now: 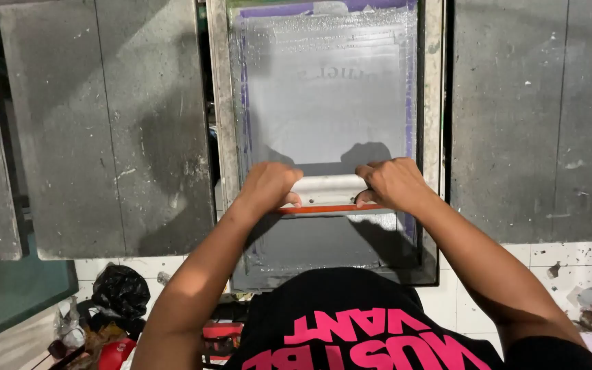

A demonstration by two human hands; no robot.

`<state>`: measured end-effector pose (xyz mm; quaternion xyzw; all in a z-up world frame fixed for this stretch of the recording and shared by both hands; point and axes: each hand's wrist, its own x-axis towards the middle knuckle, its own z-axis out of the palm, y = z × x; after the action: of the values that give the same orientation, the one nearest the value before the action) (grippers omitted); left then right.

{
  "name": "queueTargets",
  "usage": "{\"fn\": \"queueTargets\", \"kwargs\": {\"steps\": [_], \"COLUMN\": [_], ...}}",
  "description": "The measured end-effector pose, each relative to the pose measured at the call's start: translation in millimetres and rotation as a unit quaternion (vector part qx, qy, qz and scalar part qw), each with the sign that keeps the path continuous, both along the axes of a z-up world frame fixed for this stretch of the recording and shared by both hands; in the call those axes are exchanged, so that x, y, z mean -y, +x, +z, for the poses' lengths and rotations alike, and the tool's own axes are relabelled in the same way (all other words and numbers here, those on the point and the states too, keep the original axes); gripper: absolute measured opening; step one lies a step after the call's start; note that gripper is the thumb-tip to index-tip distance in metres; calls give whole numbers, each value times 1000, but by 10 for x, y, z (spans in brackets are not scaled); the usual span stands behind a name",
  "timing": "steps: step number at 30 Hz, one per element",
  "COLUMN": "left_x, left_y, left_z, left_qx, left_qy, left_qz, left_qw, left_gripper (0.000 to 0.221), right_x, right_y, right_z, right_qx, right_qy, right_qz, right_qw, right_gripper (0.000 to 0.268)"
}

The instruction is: Applying ink to a t-shirt using a screen printing frame and squeegee, followed by drying the ink with a heat gun.

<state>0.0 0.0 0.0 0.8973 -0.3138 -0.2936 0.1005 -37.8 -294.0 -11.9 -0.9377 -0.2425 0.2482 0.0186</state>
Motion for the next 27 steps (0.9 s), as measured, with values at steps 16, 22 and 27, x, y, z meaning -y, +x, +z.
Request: {"fn": "queueTargets", "kwargs": {"steps": [16,22,27], "left_x": [28,57,60], "left_y": [748,1045,1371], "left_z": [-214,-204,-331], "left_qx": [42,84,124], "left_qy": [14,22,21], "left_qz": [-14,-9,-9], "left_qw": [999,996,992], "left_gripper": [48,47,54], "right_x": [39,42,105], "right_y": [689,1006,1338], "right_z": [-25,-16,-131], "right_qx": [39,74,80], "right_qy": [-21,-38,-30], "right_qz": [-10,-9,-9], "right_qw": [999,996,996], "right_gripper": [51,54,54]}}
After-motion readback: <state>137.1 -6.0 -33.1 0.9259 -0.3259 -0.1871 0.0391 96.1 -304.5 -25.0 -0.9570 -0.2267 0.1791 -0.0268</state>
